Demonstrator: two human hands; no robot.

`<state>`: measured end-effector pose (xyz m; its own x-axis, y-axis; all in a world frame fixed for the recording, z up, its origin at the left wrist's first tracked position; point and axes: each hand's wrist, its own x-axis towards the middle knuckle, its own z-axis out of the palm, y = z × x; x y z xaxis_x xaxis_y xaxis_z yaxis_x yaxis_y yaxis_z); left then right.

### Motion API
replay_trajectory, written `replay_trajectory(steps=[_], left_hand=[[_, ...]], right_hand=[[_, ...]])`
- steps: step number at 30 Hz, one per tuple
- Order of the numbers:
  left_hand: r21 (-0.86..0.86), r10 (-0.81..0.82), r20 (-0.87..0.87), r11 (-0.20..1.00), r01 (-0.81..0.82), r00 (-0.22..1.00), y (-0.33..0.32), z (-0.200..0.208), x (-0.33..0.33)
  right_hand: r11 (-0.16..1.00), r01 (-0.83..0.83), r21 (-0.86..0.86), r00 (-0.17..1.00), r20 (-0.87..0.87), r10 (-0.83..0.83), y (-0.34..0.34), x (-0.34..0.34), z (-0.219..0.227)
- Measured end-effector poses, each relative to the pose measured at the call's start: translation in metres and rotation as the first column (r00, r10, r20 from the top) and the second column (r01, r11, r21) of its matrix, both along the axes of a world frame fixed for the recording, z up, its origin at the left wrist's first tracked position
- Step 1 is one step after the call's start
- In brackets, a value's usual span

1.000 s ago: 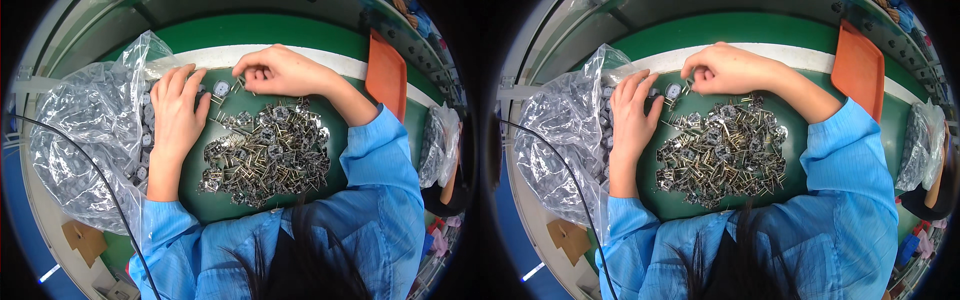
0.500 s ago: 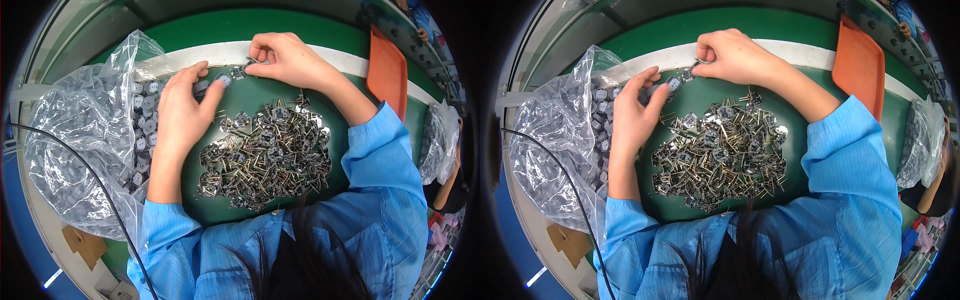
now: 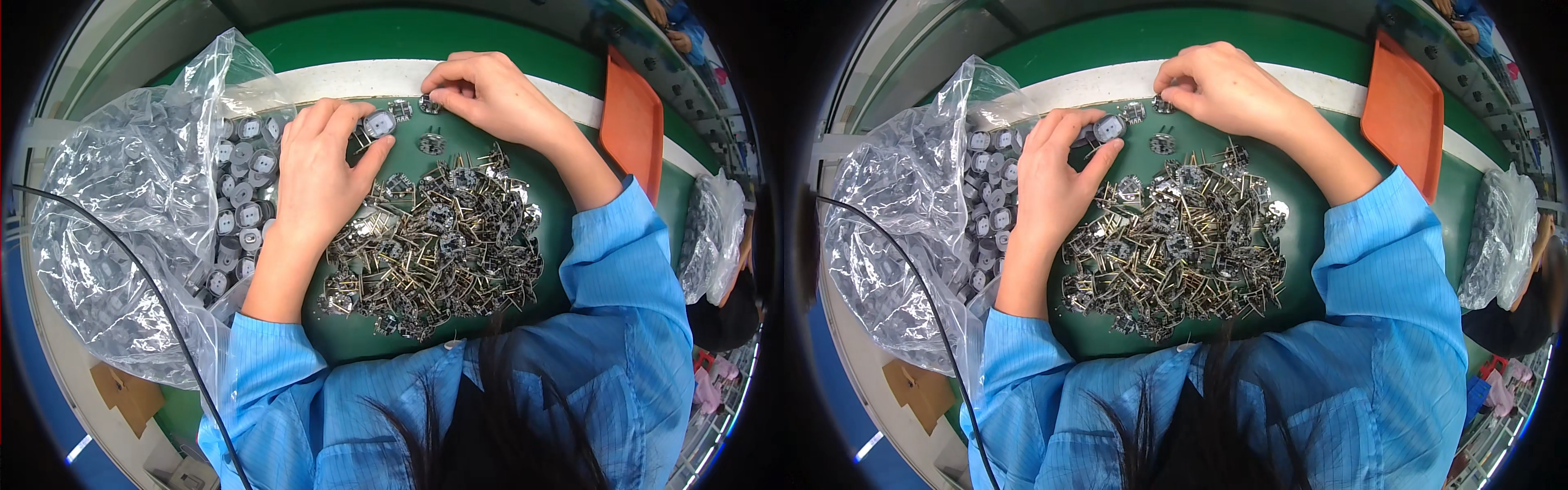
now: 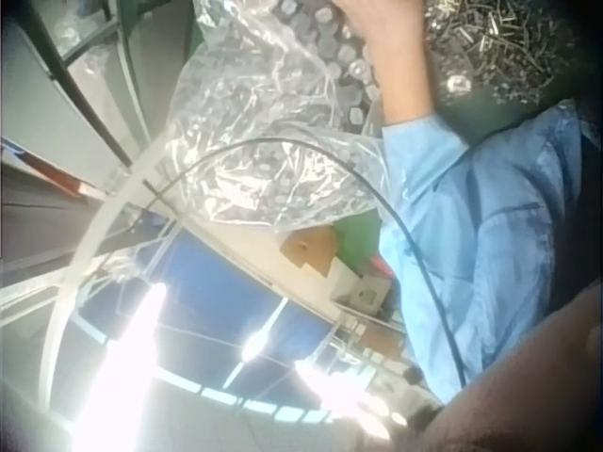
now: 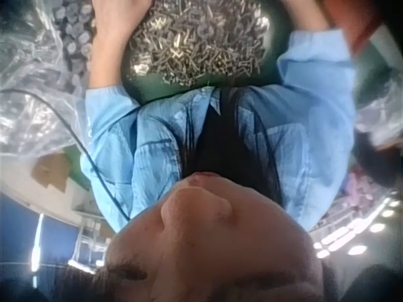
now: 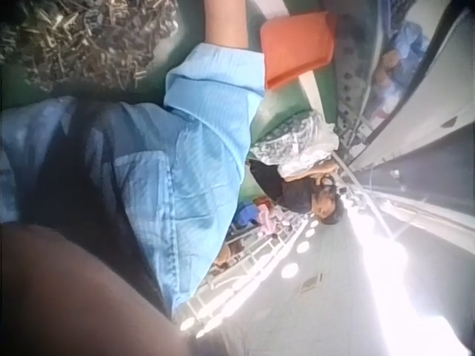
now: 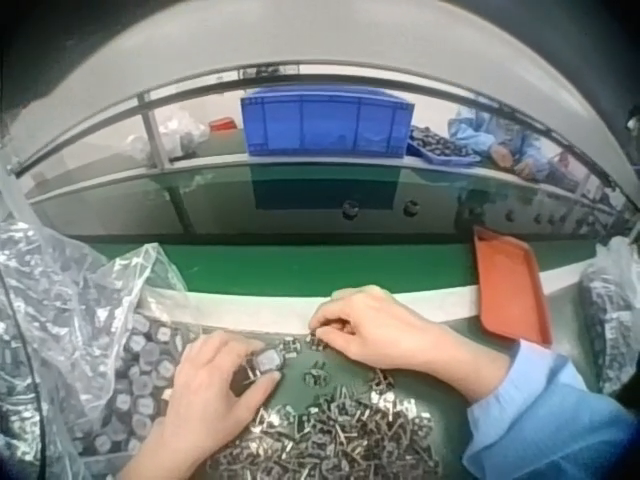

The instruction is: The person picks up a grey plastic base and a circuit board by hand, aligns the pins, and presses the two pieces together. They repeat this process, assembling multiple units and placing them on the work surface.

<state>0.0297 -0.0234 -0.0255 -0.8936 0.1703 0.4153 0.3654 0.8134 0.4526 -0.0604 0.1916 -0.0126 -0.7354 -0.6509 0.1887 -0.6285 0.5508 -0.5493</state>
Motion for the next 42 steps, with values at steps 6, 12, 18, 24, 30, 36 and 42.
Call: replay_trajectory(steps=[6, 12, 18, 24, 30, 36, 42], left_hand=[[0.158, -0.015, -0.005, 0.987, 0.015, 1.0, 0.0, 0.004, -0.004], [0.251, -0.064, 0.024, 0.966, 0.056, 0.998, -0.003, 0.004, -0.005], [0.391, -0.016, 0.178, 0.919, -0.056, 0.984, -0.002, 0.004, -0.004], [0.431, -0.025, 0.182, 0.9, -0.057, 0.983, -0.003, 0.001, -0.007], [0.413, -0.021, 0.193, 0.909, -0.062, 0.981, -0.006, 0.0, -0.008], [0.472, -0.043, 0.176, 0.881, -0.046, 0.983, -0.003, 0.002, -0.004], [0.516, -0.072, 0.252, 0.853, -0.071, 0.965, -0.004, 0.002, -0.003]], right_hand=[[0.96, -0.234, -0.151, 0.97, -0.095, 0.222, 0.008, -0.004, 0.002], [0.99, -0.139, -0.035, 0.977, 0.156, 0.143, 0.006, 0.002, 0.012], [0.911, -0.005, -0.411, 0.902, 0.392, 0.182, -0.025, 0.009, 0.019], [0.976, -0.09, -0.198, 0.99, 0.086, 0.109, -0.049, 0.014, 0.022], [0.962, -0.221, -0.162, 0.933, -0.322, 0.16, -0.051, 0.012, 0.011], [0.972, -0.108, -0.21, 0.991, -0.095, 0.09, -0.049, 0.021, 0.015], [0.977, -0.092, -0.192, 0.995, -0.042, 0.085, -0.047, 0.024, 0.017]])
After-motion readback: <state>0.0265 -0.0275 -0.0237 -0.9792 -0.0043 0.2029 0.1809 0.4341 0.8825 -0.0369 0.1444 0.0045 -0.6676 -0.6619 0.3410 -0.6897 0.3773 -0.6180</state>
